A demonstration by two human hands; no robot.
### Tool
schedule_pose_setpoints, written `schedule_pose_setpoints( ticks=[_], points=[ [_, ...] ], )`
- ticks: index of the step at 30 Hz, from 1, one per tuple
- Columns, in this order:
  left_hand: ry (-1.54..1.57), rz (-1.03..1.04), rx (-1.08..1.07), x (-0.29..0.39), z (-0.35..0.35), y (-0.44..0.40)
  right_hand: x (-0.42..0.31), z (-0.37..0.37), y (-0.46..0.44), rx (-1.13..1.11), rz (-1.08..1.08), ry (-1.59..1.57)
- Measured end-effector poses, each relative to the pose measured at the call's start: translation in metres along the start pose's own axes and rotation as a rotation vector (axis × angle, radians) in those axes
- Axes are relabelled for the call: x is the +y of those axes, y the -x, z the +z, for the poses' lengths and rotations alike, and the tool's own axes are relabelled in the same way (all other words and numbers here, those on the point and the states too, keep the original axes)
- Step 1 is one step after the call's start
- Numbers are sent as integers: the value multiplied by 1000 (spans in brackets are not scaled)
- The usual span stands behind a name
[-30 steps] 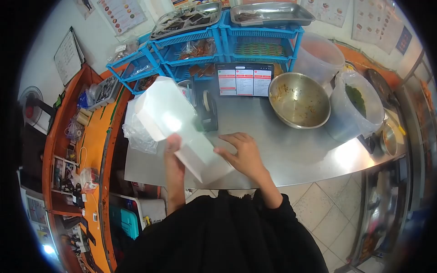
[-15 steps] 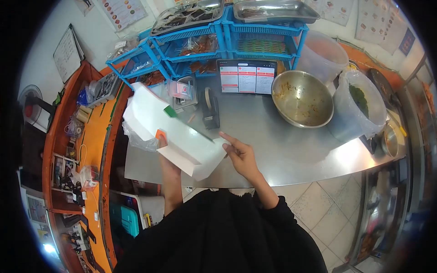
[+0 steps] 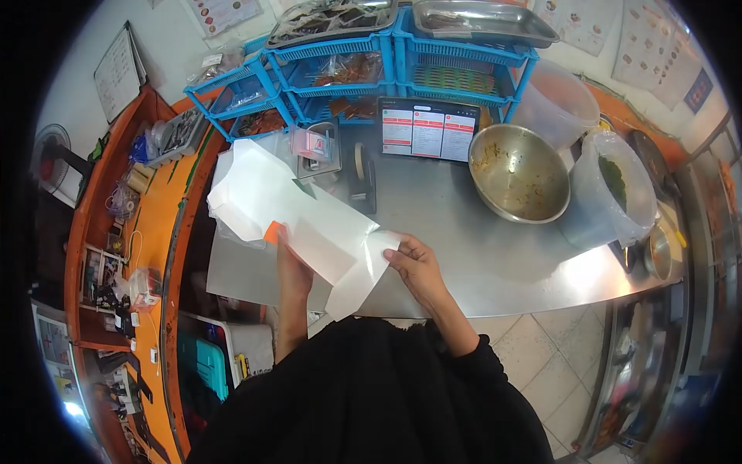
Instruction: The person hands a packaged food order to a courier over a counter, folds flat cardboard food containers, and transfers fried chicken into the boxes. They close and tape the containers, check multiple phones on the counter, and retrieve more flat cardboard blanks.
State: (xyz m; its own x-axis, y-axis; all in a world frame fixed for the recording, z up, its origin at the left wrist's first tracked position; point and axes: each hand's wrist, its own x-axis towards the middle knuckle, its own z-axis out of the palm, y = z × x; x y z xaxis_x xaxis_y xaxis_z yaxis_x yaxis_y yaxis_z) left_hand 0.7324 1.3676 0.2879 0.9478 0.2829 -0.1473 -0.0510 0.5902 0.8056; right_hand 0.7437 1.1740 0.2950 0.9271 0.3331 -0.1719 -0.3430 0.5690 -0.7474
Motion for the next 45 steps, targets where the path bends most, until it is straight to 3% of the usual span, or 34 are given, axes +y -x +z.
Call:
schedule_pose_setpoints(
  ticks=[4,6,10,12,16,18,19,21,22,25,27,31,33,35,37,40,45],
  points=[
    [-24,86,27,-3,10,2,10,-23,-1,-115,-76,144],
    [-17,100,35,-6,14,5,0,-19,2,-304,-338,374],
    [52,55,106,-10,14,2,-12,-14,4,-363,-382,503],
    [43,37,80,-11,15,1,-9,-14,6,-173,-130,483],
    [6,41,29,-11,31,-1,2,-29,5,-87,10,173],
    [-15,49,32,-13,36,-3,4,-32,9,73,39,499],
    [-8,38,45,-14,37,-5,2,-26,13,78,41,499],
    [-1,23,57,-13,39,-9,-1,-11,27,187,-833,1316],
    [24,29,45,-11,40,-12,1,-14,31,26,-831,1372],
    [41,26,-6,-14,44,-14,9,-3,39,-33,-889,1517],
    [37,16,-51,-21,47,-14,15,-11,33,18,-815,1518],
    [83,25,-59,-34,50,-9,19,-15,28,195,-947,1250],
    [116,8,-76,-40,51,-6,27,-8,26,318,-700,547],
    [190,8,-229,-46,49,-6,32,-13,27,393,-664,504],
    [215,-16,-233,-45,52,-4,35,-20,30,252,-516,268],
    [295,-93,-245,-44,54,-2,32,-9,33,434,-534,62],
    [354,-191,-207,-51,56,1,13,-5,41,451,-471,35]
  ],
)
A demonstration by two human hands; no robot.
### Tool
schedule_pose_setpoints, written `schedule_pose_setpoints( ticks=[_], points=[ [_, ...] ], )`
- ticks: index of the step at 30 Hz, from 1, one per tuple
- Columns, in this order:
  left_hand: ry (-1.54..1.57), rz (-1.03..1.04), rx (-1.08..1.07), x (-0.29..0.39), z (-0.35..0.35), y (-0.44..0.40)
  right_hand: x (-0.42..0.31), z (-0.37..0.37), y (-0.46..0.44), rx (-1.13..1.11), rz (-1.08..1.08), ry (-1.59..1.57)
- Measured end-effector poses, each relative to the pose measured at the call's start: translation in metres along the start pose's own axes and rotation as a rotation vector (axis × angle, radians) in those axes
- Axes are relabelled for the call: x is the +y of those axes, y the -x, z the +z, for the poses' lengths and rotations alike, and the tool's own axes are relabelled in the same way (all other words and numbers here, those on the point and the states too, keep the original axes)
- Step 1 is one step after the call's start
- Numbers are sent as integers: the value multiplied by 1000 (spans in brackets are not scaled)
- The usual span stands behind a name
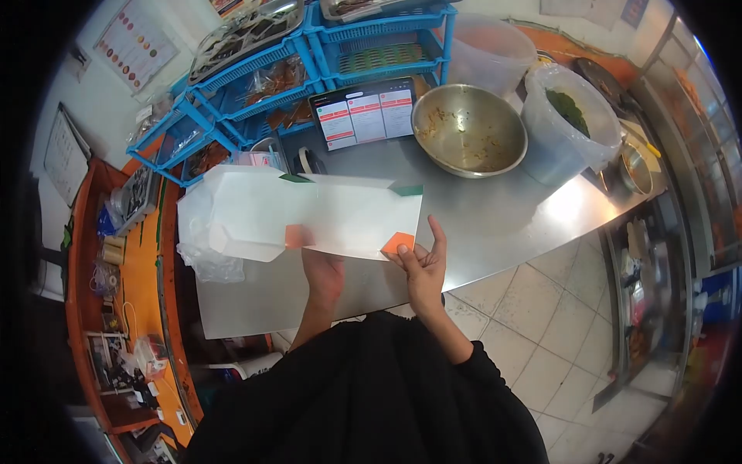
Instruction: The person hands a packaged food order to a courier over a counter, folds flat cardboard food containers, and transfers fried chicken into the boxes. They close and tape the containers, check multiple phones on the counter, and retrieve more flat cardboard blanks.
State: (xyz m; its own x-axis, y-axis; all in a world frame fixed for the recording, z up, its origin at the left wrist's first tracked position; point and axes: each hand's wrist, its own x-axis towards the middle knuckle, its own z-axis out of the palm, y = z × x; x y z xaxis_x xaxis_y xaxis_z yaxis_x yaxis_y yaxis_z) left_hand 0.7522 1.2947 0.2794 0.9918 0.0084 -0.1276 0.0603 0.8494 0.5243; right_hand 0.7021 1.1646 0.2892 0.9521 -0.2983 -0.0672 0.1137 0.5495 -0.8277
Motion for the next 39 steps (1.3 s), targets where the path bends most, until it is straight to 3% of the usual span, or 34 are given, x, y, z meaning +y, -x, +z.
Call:
schedule_pose_setpoints(
  ticks=[2,4,5,6,8,9,10,11,12,14,18,20,22,23,25,27,30,32,35,36,38,39],
  points=[
    [-80,-11,-106,3,2,-2,-10,-12,-3,-60,-11,70],
    [-240,-35,-201,4,-3,-7,-23,-22,-9,-123,-288,231],
    [-320,-52,-252,2,-1,-7,-32,-21,-8,-3,-346,215],
    [-400,-65,-304,0,1,-8,-40,-26,-8,15,-354,217],
    [-581,-143,-208,-5,23,-8,-59,-38,-6,-86,-411,610],
    [-583,-159,-229,0,28,-10,-71,-34,2,44,-295,527],
    [-831,-329,-416,11,30,-15,-78,-37,7,71,-307,528],
    [-1075,-499,-609,19,30,-21,-85,-43,12,74,-456,622],
    [-1075,-514,-635,23,27,-29,-93,-50,18,76,-602,722],
    [-1312,-732,-897,24,26,-46,-114,-63,33,121,-673,833],
    [-979,-757,-1074,-15,62,-13,-144,-71,64,38,-740,1122],
    [-958,-863,-1035,-51,88,8,-150,-77,72,-147,-865,1388],
    [-895,-842,-934,-82,106,16,-157,-84,77,-178,-1000,1509],
    [-937,-909,-1008,-92,117,15,-164,-93,83,-145,-997,1617],
    [-859,-835,-941,-121,136,38,-171,-112,97,-71,-983,1739],
    [-784,-771,-885,-151,152,64,-162,-139,102,153,-991,1595],
    [-598,-975,-841,-192,168,96,-140,-171,107,403,-1014,1339],
    [-496,-1097,-880,-217,177,113,-142,-200,116,394,-1038,1294],
    [-548,-1177,-1079,-239,198,138,-163,-214,132,790,-991,720],
    [-576,-1178,-1184,-246,203,147,-167,-225,138,838,-998,714],
    [-511,-1289,-1218,-263,204,163,-173,-247,158,949,-1014,1173],
    [-530,-1231,-1312,-271,202,172,-178,-248,163,1029,-1030,1248]
  ],
)
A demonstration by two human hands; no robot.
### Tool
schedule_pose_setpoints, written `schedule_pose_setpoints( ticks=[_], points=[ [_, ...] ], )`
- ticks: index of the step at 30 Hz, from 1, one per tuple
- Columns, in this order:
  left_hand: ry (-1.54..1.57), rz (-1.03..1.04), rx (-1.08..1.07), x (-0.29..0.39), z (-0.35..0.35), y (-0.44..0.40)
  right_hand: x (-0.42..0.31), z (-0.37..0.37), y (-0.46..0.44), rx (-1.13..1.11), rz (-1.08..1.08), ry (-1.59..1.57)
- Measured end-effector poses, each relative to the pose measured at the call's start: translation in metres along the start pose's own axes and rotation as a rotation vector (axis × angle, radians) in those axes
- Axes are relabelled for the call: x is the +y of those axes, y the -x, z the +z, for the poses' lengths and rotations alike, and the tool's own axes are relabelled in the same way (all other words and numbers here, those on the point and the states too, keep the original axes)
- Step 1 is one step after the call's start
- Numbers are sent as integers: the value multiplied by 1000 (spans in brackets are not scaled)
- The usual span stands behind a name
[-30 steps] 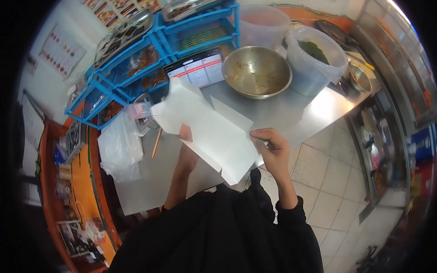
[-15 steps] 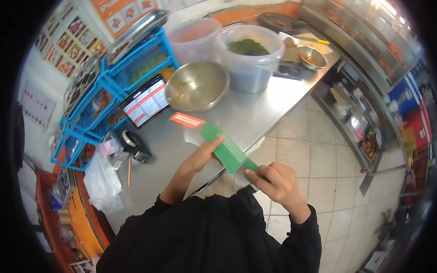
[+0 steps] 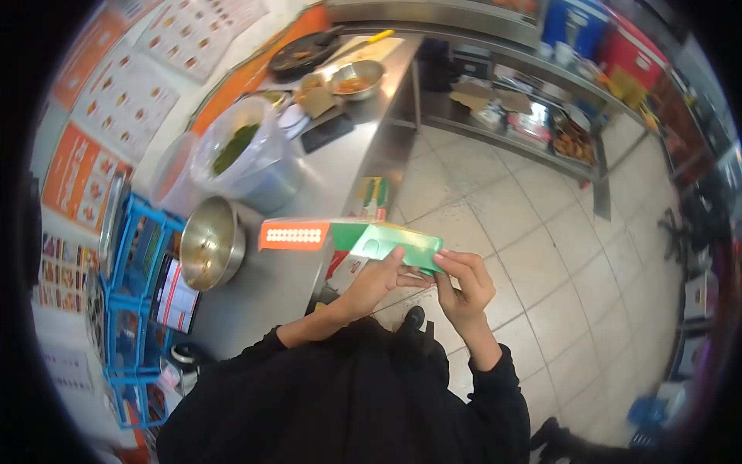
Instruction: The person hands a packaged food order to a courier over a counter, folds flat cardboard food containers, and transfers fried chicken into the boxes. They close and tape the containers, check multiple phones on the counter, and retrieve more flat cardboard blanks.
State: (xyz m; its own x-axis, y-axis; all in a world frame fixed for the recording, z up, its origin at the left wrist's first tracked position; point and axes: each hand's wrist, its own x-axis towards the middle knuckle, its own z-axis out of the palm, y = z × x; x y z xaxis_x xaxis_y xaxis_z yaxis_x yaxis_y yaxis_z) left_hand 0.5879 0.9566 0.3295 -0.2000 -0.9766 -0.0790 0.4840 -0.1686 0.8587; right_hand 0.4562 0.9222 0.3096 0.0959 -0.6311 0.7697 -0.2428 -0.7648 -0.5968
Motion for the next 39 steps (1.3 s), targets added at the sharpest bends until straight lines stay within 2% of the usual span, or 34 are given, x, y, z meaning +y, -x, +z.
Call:
schedule_pose_setpoints(
  ticks=[2,5,8,9,11,13,15,17,19,21,23,24,25,27,29,30,31,33,34,35,37,39],
  points=[
    [-175,117,-93,-20,7,-15,9,-11,0,45,-9,64],
    [-197,58,-119,-46,16,-35,20,-30,10,105,18,179],
    [-62,-43,-103,-54,37,-49,28,-48,27,167,263,163],
    [9,-57,-60,-57,44,-55,29,-54,32,185,268,198],
    [63,-80,-67,-73,51,-66,31,-65,37,325,587,-88],
    [100,-224,-56,-91,55,-79,37,-78,37,370,602,-122],
    [147,-257,-69,-103,63,-92,45,-92,33,371,643,-77],
    [68,-229,-92,-112,73,-110,59,-106,23,340,572,76],
    [56,-157,-132,-117,86,-131,78,-125,10,132,254,482],
    [-3,54,-173,-121,103,-156,95,-142,-10,110,153,582],
    [30,104,-151,-129,121,-180,109,-163,-31,81,-54,630],
    [24,153,-151,-126,132,-187,111,-176,-47,20,-217,763],
    [11,202,-150,-124,141,-195,112,-187,-58,-6,-227,781],
    [24,233,-144,-127,162,-213,117,-210,-81,-177,-456,899],
    [111,232,-169,-131,179,-227,114,-225,-101,-237,-458,980],
    [-9,254,-170,-135,181,-234,114,-231,-108,-294,-464,999],
    [-4,248,-180,-133,187,-241,114,-236,-113,-350,-471,1013],
    [-47,395,-144,-129,198,-252,116,-239,-117,-323,-399,995],
    [-196,555,-117,-132,200,-260,119,-241,-119,-232,-308,932],
    [-197,563,-118,-134,203,-263,123,-243,-120,-144,-221,864],
    [-241,581,-134,-132,210,-269,134,-247,-118,-116,-200,834],
    [-266,614,-112,-141,212,-278,147,-245,-117,-11,-4,767]
  ],
)
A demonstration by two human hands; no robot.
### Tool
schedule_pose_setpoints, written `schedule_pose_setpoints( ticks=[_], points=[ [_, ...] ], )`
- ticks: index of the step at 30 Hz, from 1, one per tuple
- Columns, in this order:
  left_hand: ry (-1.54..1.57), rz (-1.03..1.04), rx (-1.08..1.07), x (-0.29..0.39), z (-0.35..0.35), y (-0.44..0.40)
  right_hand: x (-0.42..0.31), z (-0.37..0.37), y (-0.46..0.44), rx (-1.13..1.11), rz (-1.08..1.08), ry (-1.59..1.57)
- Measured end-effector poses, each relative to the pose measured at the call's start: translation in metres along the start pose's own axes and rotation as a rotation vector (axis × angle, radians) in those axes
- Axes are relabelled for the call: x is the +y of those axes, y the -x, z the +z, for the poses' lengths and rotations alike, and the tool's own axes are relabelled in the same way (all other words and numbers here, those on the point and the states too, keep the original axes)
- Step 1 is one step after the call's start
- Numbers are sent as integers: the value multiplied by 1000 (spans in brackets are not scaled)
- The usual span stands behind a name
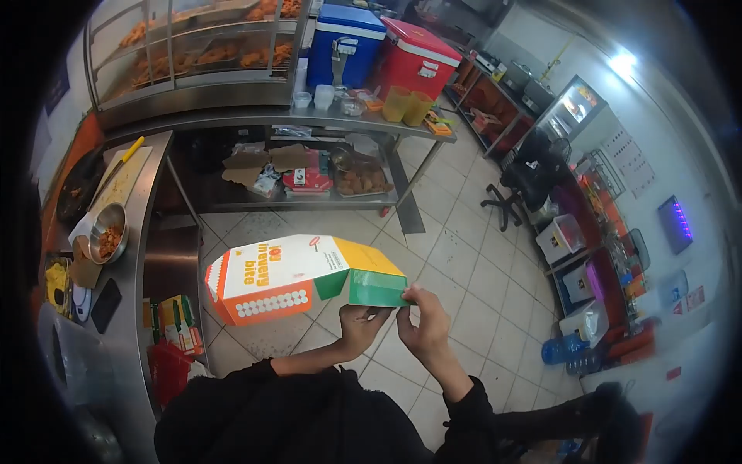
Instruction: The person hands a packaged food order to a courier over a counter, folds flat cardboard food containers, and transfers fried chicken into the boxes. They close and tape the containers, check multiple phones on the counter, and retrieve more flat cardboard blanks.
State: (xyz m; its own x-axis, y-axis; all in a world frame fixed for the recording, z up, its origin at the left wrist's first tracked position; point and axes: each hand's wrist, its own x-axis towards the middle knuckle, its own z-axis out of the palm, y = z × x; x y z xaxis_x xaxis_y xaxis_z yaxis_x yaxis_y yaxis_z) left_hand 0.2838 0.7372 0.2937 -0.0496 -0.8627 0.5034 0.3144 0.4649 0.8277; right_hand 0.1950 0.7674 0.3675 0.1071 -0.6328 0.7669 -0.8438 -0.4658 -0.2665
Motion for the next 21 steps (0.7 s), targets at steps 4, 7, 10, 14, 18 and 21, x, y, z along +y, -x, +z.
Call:
schedule_pose_setpoints(
  ticks=[4,7,10,14,18,21],
  points=[
    [-83,30,99,-8,1,-15,20,9,-16,-177,-107,16],
    [-166,41,150,-12,-2,-19,31,14,-25,-198,-114,-89],
    [-167,27,182,-12,3,-30,45,12,-40,-270,-147,-187],
    [-170,70,215,-19,13,-34,62,7,-52,-397,-52,-383],
    [-154,36,227,-15,24,-34,75,4,-60,-444,-61,-531],
    [-148,-21,223,-11,27,-33,87,5,-59,-498,-25,-576]
  ],
)
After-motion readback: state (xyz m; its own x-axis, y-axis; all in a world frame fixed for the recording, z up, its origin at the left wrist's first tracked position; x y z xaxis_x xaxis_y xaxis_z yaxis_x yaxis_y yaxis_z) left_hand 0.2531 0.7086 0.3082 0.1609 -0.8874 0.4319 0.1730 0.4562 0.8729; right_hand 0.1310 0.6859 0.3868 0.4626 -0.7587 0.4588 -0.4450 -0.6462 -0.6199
